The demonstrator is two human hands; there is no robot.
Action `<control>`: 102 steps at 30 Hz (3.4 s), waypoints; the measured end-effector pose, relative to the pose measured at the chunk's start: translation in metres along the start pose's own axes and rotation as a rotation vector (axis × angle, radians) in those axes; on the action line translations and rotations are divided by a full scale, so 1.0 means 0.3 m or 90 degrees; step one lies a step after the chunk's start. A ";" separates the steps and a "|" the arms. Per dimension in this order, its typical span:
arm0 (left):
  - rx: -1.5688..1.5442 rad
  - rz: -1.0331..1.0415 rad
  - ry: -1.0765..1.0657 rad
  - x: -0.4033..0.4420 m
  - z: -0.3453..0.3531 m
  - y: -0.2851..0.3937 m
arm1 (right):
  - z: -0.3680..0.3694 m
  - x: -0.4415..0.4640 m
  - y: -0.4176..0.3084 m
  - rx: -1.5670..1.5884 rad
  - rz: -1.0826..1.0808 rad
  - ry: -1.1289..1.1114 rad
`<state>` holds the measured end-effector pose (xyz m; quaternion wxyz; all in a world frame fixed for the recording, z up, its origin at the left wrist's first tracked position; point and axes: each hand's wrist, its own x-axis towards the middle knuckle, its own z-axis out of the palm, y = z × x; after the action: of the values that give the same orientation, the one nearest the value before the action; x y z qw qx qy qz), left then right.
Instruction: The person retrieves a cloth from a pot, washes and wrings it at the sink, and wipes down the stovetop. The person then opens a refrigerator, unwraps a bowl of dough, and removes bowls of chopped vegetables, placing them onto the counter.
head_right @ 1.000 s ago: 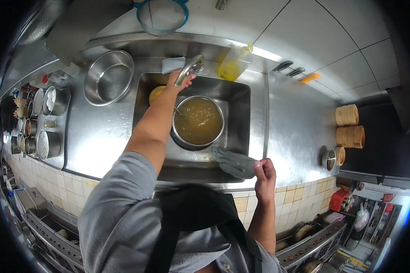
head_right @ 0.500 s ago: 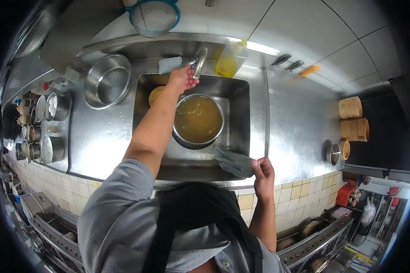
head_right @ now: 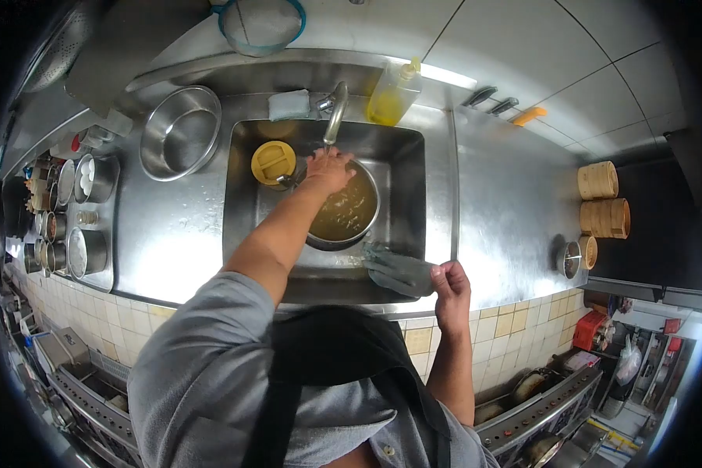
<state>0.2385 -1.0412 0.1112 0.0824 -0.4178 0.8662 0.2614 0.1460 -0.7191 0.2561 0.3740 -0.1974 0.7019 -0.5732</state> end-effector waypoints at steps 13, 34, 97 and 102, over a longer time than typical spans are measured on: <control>-0.102 -0.144 0.171 -0.339 0.168 -0.343 | 0.136 0.301 -0.032 -0.038 -0.054 -0.013; -0.354 0.100 0.346 -0.293 -0.160 -0.205 | 0.784 0.647 -0.069 -0.342 -0.227 -0.343; -1.287 -0.109 0.168 -0.093 -0.104 -0.054 | 0.776 0.573 -0.004 -0.182 -0.209 -0.105; -1.116 -0.124 0.146 -0.207 -0.215 0.037 | 0.664 0.748 0.054 -0.354 -0.278 -0.007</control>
<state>0.2744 -1.0271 0.1927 -0.3324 -0.4261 0.3185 0.7788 0.1539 -1.0040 0.1612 0.1780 -0.4401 0.7706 -0.4253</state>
